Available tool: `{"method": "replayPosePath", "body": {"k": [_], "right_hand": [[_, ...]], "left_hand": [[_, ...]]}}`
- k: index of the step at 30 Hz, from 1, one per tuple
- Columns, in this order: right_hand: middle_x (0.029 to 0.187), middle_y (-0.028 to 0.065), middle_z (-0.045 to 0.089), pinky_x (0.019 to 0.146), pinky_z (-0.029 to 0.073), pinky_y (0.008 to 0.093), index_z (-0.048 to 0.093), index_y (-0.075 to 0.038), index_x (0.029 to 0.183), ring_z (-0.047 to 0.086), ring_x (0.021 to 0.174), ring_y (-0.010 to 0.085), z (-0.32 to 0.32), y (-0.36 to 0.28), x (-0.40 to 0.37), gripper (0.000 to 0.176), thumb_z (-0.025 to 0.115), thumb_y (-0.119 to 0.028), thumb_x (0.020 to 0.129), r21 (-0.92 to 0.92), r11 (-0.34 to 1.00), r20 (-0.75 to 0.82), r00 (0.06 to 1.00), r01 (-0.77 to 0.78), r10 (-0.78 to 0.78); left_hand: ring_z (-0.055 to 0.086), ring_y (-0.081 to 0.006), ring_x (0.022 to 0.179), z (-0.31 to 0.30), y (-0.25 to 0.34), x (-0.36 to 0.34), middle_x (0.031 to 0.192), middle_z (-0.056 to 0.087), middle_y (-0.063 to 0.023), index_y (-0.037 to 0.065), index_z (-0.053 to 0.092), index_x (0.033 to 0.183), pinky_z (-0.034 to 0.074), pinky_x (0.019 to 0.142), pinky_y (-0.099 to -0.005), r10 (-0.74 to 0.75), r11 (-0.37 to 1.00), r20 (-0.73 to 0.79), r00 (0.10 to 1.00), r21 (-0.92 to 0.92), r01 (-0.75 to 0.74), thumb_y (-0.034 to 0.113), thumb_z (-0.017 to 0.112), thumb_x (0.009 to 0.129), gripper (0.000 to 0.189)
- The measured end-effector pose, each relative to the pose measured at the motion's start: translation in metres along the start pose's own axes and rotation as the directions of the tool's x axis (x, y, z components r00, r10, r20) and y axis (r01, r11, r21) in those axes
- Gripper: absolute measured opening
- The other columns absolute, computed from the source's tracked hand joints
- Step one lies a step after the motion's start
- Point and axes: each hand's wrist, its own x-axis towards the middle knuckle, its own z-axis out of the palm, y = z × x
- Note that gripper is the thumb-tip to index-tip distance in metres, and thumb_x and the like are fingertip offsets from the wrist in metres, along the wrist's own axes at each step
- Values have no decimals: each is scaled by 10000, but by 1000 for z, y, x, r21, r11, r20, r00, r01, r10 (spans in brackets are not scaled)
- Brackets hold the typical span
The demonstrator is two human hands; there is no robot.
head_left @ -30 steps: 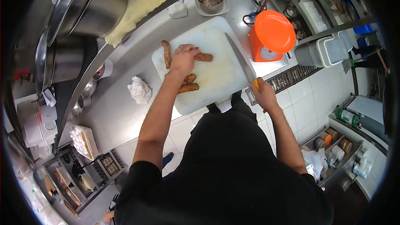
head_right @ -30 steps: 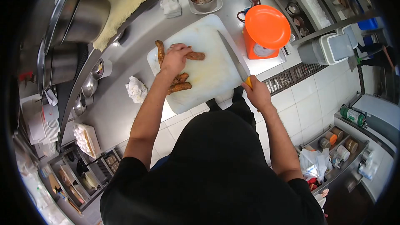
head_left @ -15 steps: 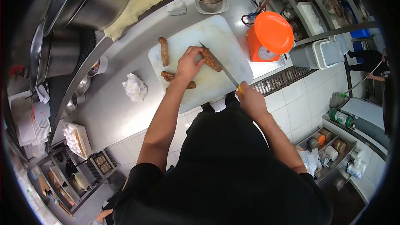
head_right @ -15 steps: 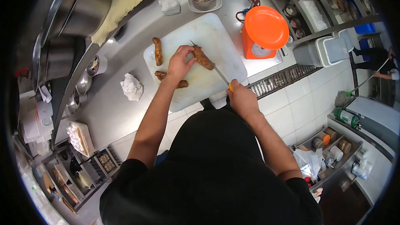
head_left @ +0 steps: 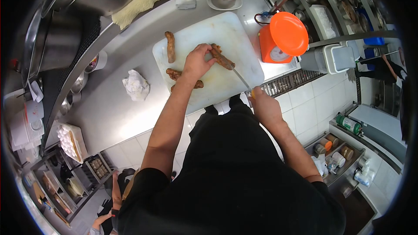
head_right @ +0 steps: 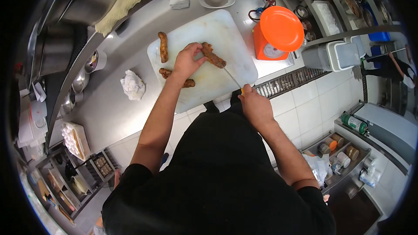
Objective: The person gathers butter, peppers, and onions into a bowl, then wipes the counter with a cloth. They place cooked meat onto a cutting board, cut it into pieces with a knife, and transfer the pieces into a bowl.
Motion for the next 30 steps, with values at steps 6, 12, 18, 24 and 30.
{"method": "replayPosePath", "body": {"k": [6,12,18,24,30], "right_hand": [[1021,237,719,741,587,529,488,-5,1169,726,877,430,-9,-3,-3,313,593,-271,1042,-21,999,34,999,-30,30],[924,250,715,718,581,536,471,-14,1104,725,845,439,-12,-7,2,269,581,-253,1050,-38,999,87,995,-38,41],[870,244,713,698,583,531,462,-9,1089,724,804,448,-5,-8,19,251,564,-236,1060,-80,996,51,998,38,-34],[887,237,721,703,595,514,462,-14,1102,733,817,435,5,-14,53,248,544,-245,1071,-119,989,34,996,87,-83],[848,216,710,676,584,517,456,-8,1116,728,785,428,11,-7,45,273,546,-262,1070,-147,981,-7,992,125,-128]], "left_hand": [[718,-278,1093,5,5,-4,1227,695,-145,5,645,1214,600,971,-368,-54,999,-27,998,4,54,143,880,801,494],[715,-277,1091,6,7,-4,1226,693,-141,5,643,1209,600,968,-367,-69,997,-45,997,35,71,153,884,799,498],[714,-284,1075,8,6,-3,1206,695,-141,2,650,1193,596,957,-367,-52,996,-61,997,69,56,156,891,788,496],[719,-279,1049,10,4,0,1183,705,-135,7,671,1168,591,924,-378,-59,989,-70,996,132,68,196,907,764,505],[721,-266,1051,14,5,1,1173,712,-126,16,682,1170,584,913,-380,-76,982,-76,994,167,88,211,908,757,509]]}}
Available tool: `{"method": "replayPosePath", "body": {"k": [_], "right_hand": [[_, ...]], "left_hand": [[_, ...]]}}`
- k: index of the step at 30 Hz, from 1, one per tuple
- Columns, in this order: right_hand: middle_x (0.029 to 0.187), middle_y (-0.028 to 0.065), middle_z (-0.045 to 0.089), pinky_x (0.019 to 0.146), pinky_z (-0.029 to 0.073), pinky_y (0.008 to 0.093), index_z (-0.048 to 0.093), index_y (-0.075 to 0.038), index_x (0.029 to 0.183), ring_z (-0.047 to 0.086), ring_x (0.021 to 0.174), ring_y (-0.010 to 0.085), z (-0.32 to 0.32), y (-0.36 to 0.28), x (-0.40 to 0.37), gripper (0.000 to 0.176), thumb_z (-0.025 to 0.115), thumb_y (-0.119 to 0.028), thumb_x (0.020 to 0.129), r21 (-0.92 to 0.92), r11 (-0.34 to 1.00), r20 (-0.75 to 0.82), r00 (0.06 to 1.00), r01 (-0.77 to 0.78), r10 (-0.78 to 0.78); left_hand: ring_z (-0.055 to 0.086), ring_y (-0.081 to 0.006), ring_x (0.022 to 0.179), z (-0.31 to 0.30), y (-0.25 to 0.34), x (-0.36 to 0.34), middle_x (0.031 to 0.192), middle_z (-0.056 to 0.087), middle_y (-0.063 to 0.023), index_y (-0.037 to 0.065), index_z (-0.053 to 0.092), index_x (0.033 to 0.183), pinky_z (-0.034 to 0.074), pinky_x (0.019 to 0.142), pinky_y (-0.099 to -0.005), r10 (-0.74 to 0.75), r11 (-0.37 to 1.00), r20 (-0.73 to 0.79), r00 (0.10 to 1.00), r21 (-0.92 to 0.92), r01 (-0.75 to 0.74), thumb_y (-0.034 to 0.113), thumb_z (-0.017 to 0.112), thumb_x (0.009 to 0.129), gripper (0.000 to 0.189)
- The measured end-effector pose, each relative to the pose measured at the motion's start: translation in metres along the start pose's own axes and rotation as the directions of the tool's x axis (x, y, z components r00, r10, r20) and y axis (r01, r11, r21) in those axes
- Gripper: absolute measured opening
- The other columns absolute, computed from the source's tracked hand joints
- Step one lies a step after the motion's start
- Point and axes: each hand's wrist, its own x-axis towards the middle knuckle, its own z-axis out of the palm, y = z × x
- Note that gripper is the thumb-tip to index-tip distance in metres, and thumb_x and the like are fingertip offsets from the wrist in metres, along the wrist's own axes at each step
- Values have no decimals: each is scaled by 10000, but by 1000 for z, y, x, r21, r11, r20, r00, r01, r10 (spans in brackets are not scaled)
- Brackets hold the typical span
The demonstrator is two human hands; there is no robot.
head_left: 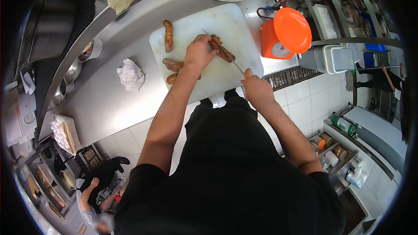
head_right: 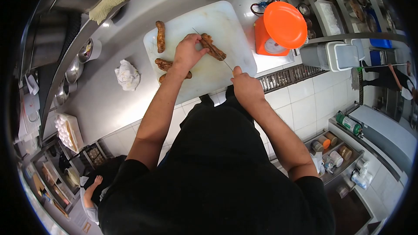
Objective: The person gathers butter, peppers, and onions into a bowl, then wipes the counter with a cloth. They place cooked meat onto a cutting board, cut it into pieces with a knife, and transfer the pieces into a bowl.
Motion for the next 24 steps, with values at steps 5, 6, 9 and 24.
{"method": "replayPosePath", "body": {"k": [5,6,9,24], "right_hand": [[909,243,720,733,588,524,459,-12,1113,732,836,441,-13,6,-18,243,521,-245,1078,37,997,102,993,-69,65],[916,246,719,740,586,529,460,-11,1117,731,838,445,-13,7,-17,244,518,-245,1079,47,996,120,990,-79,73],[935,258,718,761,579,543,461,-5,1131,728,858,451,0,8,4,255,508,-251,1083,55,997,102,994,-55,49],[927,235,729,764,563,567,464,-26,1138,720,877,453,20,19,6,256,533,-262,1065,155,984,100,992,-88,73]], "left_hand": [[718,-265,1073,-5,3,3,1182,711,-120,18,683,1171,579,932,-378,-31,1000,36,999,0,31,203,904,761,500],[718,-266,1076,-5,4,1,1183,710,-121,18,683,1171,579,935,-379,-19,1000,22,1000,-17,20,201,903,762,500],[691,-307,1104,-7,2,0,1210,694,-127,28,673,1171,564,961,-404,-18,998,31,999,-58,20,214,887,776,486],[710,-285,1087,-3,5,-8,1166,695,-145,19,645,1174,573,931,-396,-9,995,-30,1000,-102,6,176,879,802,466]]}}
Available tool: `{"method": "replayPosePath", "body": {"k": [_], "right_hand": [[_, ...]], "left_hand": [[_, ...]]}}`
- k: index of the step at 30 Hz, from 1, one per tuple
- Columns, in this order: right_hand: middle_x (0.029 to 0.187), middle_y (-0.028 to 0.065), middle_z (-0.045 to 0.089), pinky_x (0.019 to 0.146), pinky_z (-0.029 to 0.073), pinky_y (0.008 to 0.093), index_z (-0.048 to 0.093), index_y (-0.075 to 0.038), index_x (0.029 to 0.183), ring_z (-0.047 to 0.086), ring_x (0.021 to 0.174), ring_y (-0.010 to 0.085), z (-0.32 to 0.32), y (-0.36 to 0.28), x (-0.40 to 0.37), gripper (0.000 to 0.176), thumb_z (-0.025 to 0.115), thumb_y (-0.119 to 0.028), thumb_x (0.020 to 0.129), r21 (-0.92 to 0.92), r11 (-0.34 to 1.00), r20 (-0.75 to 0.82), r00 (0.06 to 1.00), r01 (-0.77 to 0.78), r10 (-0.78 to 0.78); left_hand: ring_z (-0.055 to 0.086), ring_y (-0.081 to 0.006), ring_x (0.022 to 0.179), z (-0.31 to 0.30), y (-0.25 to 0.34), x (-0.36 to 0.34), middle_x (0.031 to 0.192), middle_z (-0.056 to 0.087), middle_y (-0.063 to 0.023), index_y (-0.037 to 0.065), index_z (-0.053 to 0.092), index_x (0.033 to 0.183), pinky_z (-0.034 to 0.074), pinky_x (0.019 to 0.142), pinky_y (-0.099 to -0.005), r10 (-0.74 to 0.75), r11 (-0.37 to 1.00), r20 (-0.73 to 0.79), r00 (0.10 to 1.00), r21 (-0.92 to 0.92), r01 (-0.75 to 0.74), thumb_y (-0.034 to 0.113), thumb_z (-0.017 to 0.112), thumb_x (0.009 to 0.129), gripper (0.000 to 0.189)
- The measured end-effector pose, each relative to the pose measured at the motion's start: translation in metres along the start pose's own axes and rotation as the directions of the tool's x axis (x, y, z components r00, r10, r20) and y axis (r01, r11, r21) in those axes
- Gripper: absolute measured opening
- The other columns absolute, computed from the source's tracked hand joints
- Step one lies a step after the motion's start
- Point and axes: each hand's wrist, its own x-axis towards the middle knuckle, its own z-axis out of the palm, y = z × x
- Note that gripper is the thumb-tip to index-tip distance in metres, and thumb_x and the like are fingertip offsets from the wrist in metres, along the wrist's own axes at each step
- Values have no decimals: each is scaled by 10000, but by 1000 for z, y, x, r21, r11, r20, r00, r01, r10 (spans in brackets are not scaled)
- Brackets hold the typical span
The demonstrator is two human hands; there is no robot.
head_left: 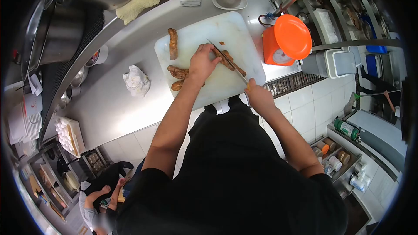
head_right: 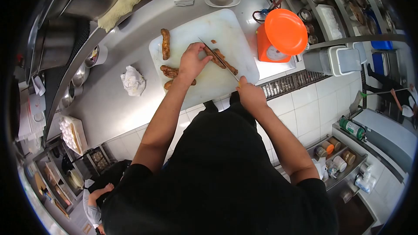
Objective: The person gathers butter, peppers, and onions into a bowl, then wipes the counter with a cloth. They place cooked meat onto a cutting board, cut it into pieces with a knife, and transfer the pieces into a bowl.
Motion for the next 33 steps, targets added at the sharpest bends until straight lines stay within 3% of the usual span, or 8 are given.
{"method": "replayPosePath", "body": {"k": [10,13,16,19,22,25,28,33], "right_hand": [[973,231,724,747,559,552,479,-2,1230,716,881,445,-1,-12,21,354,571,-292,1049,29,995,-133,987,96,-91],[932,234,721,742,557,556,484,-10,1190,714,867,449,-12,-11,3,329,570,-295,1050,87,993,-167,983,85,-70],[887,245,714,730,547,569,491,-13,1130,704,843,466,-10,3,-18,299,586,-283,1045,127,992,-186,982,-16,40],[853,254,708,721,535,582,494,-17,1075,693,823,482,-2,19,-38,287,611,-276,1034,206,974,-190,972,-100,140],[858,259,709,712,526,584,497,-15,1064,687,819,490,15,36,-51,294,633,-272,1022,233,964,-207,963,-125,175],[854,253,713,710,526,584,496,-20,1062,690,818,485,20,43,-61,300,641,-279,1017,214,964,-193,960,-161,203],[853,248,715,710,526,585,497,-21,1065,690,814,482,20,45,-66,298,644,-275,1014,212,959,-194,953,-189,231],[865,227,717,694,539,560,502,-31,1069,698,802,461,21,46,-55,289,638,-281,1017,184,978,-274,951,-94,143]], "left_hand": [[701,-289,1053,3,3,-16,1147,691,-148,4,642,1192,574,938,-388,99,994,70,993,-48,-95,149,871,813,466],[702,-291,1040,4,5,-21,1213,670,-153,10,628,1228,580,940,-392,80,996,138,987,-51,-74,145,870,816,497],[653,-306,1187,-6,13,-21,1350,618,-147,65,609,1323,548,1025,-399,21,999,238,971,-51,-9,138,863,814,573],[545,-318,1355,-20,30,-17,1460,560,-113,152,580,1419,446,1159,-441,201,951,212,956,193,-242,121,852,811,666],[446,-323,1453,-20,24,1,1497,543,-80,215,593,1440,319,1247,-475,453,802,374,810,227,-553,155,839,824,665],[491,-292,1413,-12,19,14,1432,589,-62,220,657,1372,327,1224,-493,413,758,534,737,246,-604,227,830,844,556],[573,-263,1300,-9,25,13,1273,663,-61,201,719,1273,392,1132,-467,315,786,473,823,356,-506,340,818,851,455],[640,-258,1118,6,37,-13,1087,694,-66,161,743,1183,415,1035,-443,130,857,290,948,448,-254,454,824,816,477]]}}
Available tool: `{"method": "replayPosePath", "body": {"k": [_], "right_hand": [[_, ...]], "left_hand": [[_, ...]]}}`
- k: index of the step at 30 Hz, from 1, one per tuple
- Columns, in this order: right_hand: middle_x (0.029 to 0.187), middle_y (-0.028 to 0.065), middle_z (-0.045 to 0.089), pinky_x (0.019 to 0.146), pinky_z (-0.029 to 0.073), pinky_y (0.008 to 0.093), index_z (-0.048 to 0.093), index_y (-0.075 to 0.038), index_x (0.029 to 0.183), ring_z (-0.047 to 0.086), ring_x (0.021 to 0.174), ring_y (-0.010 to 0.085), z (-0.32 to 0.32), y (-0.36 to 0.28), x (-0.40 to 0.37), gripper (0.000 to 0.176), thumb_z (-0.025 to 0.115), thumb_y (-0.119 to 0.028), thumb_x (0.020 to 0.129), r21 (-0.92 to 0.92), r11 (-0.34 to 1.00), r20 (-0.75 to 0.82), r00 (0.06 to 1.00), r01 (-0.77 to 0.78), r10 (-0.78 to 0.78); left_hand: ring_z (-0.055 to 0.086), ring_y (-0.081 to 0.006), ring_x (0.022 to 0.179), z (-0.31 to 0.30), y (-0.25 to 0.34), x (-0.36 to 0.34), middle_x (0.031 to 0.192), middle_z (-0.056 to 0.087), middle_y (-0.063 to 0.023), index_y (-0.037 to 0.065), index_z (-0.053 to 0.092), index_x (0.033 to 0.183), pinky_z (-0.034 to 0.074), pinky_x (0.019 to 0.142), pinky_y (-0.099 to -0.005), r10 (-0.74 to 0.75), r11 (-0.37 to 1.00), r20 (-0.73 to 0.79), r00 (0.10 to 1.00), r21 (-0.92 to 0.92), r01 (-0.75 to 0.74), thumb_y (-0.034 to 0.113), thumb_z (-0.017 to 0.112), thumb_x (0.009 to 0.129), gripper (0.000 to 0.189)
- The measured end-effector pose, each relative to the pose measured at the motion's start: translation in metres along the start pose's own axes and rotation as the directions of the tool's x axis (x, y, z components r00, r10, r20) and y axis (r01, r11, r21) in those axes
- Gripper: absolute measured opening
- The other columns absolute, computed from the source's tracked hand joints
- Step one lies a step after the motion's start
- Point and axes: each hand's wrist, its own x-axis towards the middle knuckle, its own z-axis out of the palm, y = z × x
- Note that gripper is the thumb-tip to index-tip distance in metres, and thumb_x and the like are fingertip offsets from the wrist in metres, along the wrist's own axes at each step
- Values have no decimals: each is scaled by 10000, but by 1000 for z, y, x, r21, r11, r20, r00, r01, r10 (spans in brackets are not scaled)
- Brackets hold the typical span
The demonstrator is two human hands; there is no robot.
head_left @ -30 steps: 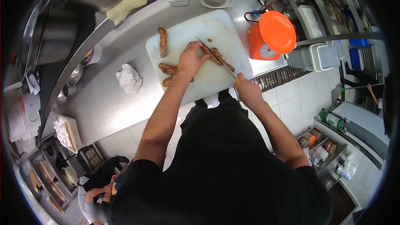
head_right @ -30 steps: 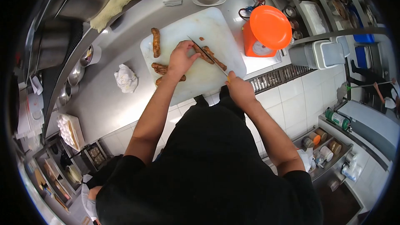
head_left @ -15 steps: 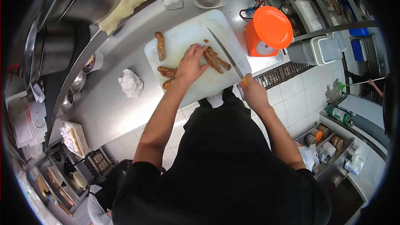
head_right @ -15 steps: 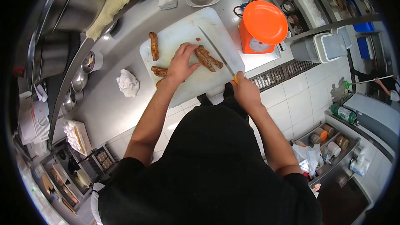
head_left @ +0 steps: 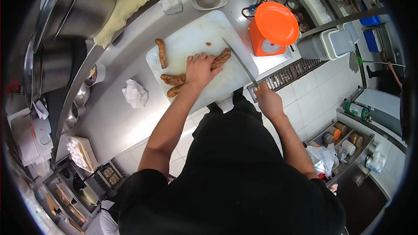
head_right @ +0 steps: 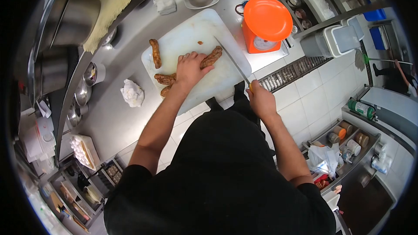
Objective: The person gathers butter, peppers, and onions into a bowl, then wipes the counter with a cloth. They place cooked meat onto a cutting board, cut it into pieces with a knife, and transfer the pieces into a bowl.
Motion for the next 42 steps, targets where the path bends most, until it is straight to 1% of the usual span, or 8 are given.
{"method": "replayPosePath", "body": {"k": [1,7,10,16,25,31,37,42], "right_hand": [[870,223,718,690,543,554,503,-33,1070,700,800,455,-1,-2,2,286,635,-281,1018,-5,1000,-9,1000,25,-25],[887,207,725,688,558,536,507,-37,1075,715,795,432,-8,-9,12,270,624,-276,1025,-92,995,28,999,40,-37],[888,214,722,687,557,537,506,-36,1075,711,792,438,-13,-10,12,278,629,-281,1023,-93,996,72,997,10,-3],[892,224,718,699,558,543,502,-34,1066,706,796,447,-20,-13,10,281,633,-279,1020,-60,998,56,998,12,-9],[911,209,732,728,567,533,507,-32,1081,720,861,419,-44,-34,-6,276,633,-268,1016,-124,991,169,985,42,-21],[894,220,731,744,566,541,503,-34,1116,725,849,418,-55,-36,-9,256,613,-245,1022,-166,986,270,962,5,40],[901,229,729,747,568,547,495,-25,1122,726,864,437,-15,-40,30,249,582,-244,1041,-101,990,245,967,95,-68],[943,225,731,773,567,550,495,-23,1128,725,898,435,2,-57,74,253,559,-257,1056,-84,987,218,969,134,-113]], "left_hand": [[646,-262,1096,3,3,-3,1074,695,-71,153,743,1173,414,1030,-441,-38,999,-24,999,0,38,470,826,810,489],[658,-291,1105,15,4,0,1115,713,-80,148,707,1222,406,1044,-456,14,997,-264,964,-67,-33,412,818,832,484],[660,-301,1108,21,5,5,1120,719,-81,140,684,1243,412,1040,-464,11,995,-228,974,-91,-32,350,816,835,477],[662,-291,1088,25,11,6,1106,724,-77,123,688,1172,431,991,-470,-85,973,-208,975,-228,36,262,826,818,405],[671,-278,1059,25,12,7,1065,734,-64,116,690,1089,424,987,-462,-151,961,-164,975,-255,106,257,848,794,363],[676,-282,1040,26,11,7,1029,744,-65,102,697,1052,422,997,-469,-137,956,-192,972,-282,79,255,847,795,334],[671,-295,1103,27,9,8,1087,745,-93,103,703,1115,381,1096,-455,-101,967,-170,980,-247,57,255,840,794,381],[660,-303,1125,26,10,1,1118,733,-90,101,693,1162,365,1125,-465,-94,972,-217,972,-232,43,266,850,792,434]]}}
